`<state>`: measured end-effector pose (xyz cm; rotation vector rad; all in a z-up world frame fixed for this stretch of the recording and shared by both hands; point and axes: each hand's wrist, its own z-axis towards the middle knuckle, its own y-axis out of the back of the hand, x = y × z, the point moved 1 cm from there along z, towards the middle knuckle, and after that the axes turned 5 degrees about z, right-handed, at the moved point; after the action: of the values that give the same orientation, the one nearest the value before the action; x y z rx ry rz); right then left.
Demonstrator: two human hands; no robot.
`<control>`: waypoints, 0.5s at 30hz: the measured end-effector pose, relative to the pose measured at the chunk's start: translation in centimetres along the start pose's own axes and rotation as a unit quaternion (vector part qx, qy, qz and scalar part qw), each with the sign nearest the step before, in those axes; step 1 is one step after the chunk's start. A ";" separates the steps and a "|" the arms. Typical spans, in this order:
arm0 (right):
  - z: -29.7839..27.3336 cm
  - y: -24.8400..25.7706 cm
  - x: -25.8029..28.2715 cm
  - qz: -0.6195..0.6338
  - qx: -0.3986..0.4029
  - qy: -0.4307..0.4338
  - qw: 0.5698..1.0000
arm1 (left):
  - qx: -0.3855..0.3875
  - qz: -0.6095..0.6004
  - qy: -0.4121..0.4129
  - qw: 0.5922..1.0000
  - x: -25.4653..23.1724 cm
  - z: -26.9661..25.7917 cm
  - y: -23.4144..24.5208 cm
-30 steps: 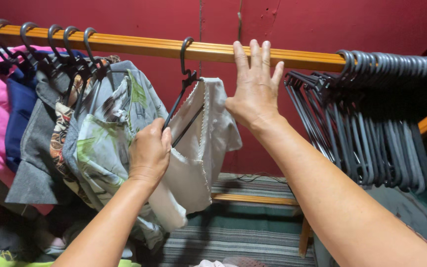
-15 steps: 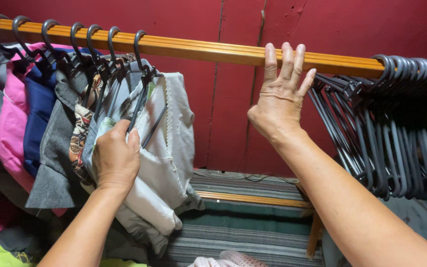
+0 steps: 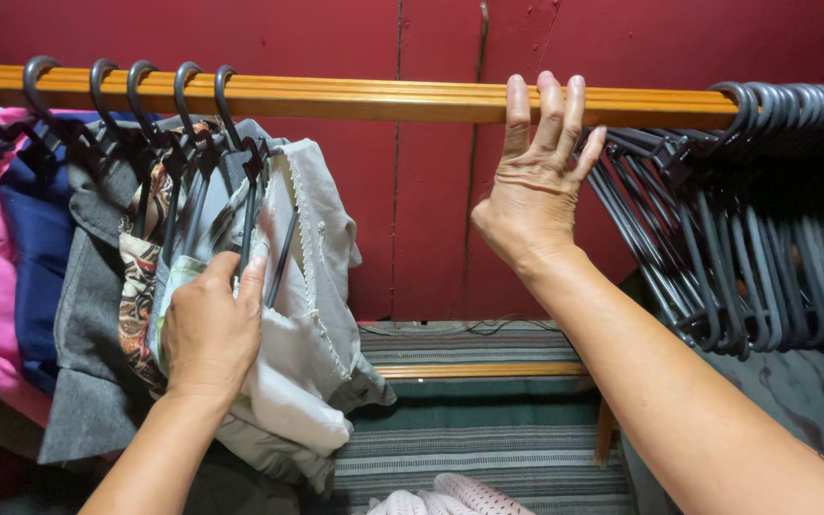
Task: The person picks up clothes from a pile, places them on hangers, and hangs them on a wooden clothing rack. The person handles a grey t-shirt, a patterned top, a white garment, and a pink and yellow top, placing each on the rack.
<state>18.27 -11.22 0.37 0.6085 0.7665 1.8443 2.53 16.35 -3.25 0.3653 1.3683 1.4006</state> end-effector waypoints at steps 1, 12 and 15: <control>0.0 0.0 0.1 0.002 -0.003 -0.001 1.000 | 0.003 0.003 -0.003 1.000 -0.1 0.2 0.0; 0.1 -0.6 0.2 0.000 -0.018 -0.007 1.000 | -0.028 -0.038 -0.034 0.998 -0.4 1.5 -0.2; 0.0 -0.7 0.1 -0.002 -0.020 -0.006 1.000 | -0.030 -0.032 -0.035 0.998 -0.1 1.5 -0.3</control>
<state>18.71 -10.93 -0.12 0.5906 0.7203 1.8461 3.92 16.92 -3.03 0.3244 1.2682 1.3609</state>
